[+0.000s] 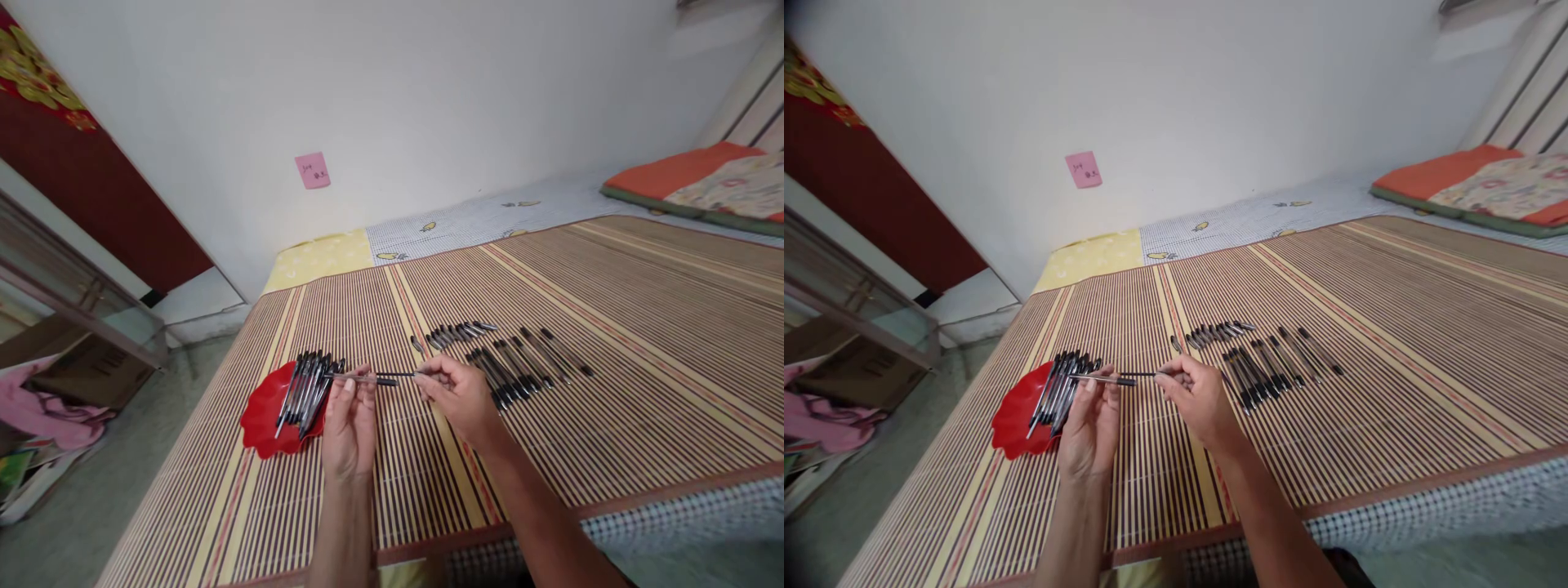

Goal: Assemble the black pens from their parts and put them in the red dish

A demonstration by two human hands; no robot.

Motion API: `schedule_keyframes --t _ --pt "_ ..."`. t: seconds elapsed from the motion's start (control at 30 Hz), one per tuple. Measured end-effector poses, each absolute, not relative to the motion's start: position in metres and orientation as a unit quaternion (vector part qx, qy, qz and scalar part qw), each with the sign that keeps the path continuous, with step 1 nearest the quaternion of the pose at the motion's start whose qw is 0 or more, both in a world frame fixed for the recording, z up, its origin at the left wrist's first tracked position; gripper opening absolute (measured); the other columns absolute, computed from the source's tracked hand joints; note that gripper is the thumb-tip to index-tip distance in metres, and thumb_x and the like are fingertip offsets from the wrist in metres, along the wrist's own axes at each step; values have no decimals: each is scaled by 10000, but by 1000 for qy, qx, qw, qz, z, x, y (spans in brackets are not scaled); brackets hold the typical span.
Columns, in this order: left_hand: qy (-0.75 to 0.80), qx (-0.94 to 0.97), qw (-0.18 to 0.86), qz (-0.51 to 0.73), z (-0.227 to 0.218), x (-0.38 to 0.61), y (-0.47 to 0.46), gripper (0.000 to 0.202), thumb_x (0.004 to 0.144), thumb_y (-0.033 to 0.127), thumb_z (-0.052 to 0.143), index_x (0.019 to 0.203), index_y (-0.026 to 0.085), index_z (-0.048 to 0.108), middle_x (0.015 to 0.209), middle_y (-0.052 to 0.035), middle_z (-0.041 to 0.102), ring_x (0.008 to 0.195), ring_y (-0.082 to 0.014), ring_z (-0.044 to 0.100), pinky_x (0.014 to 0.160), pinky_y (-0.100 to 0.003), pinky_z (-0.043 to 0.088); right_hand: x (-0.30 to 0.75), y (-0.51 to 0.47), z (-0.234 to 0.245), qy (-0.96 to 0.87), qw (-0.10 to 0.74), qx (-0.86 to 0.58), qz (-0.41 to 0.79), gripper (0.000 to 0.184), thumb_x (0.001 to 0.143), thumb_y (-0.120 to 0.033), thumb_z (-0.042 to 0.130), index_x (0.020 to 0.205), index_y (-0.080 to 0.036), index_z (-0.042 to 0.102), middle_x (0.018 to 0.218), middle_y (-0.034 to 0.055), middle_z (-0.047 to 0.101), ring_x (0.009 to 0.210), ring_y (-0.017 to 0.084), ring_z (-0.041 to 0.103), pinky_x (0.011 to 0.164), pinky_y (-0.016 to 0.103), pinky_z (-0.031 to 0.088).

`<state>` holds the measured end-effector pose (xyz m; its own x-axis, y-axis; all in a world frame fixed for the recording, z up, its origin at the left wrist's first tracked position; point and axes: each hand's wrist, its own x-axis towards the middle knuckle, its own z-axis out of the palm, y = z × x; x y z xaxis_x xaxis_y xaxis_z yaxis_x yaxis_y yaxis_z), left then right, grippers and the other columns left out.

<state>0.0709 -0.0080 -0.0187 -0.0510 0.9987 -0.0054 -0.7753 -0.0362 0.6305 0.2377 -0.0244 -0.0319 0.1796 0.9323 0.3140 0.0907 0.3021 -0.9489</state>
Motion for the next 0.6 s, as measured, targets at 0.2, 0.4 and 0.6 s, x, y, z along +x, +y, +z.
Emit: schedule_keyframes --t 0.2,0.4,0.6 --pt "249 208 643 694 -18 73 -9 109 789 128 731 896 138 707 1010 -88 718 942 -153 674 851 -234 555 230 -24 -33 -490 640 -479 349 195 794 -340 720 904 -183 686 729 28 676 666 166 655 614 271 550" --pt "258 207 643 691 -19 73 -8 68 819 133 700 886 138 710 1012 -90 723 979 -169 677 865 -242 555 229 -23 -32 -474 652 -443 392 197 805 -331 706 931 -181 683 712 22 680 661 166 668 630 281 563" --pt "257 231 645 682 -17 74 -11 112 794 147 726 905 137 712 1046 -100 715 973 -171 675 865 -244 550 231 -23 -31 -465 657 -441 398 193 819 -370 707 875 -191 660 657 -3 643 605 147 638 593 263 536"
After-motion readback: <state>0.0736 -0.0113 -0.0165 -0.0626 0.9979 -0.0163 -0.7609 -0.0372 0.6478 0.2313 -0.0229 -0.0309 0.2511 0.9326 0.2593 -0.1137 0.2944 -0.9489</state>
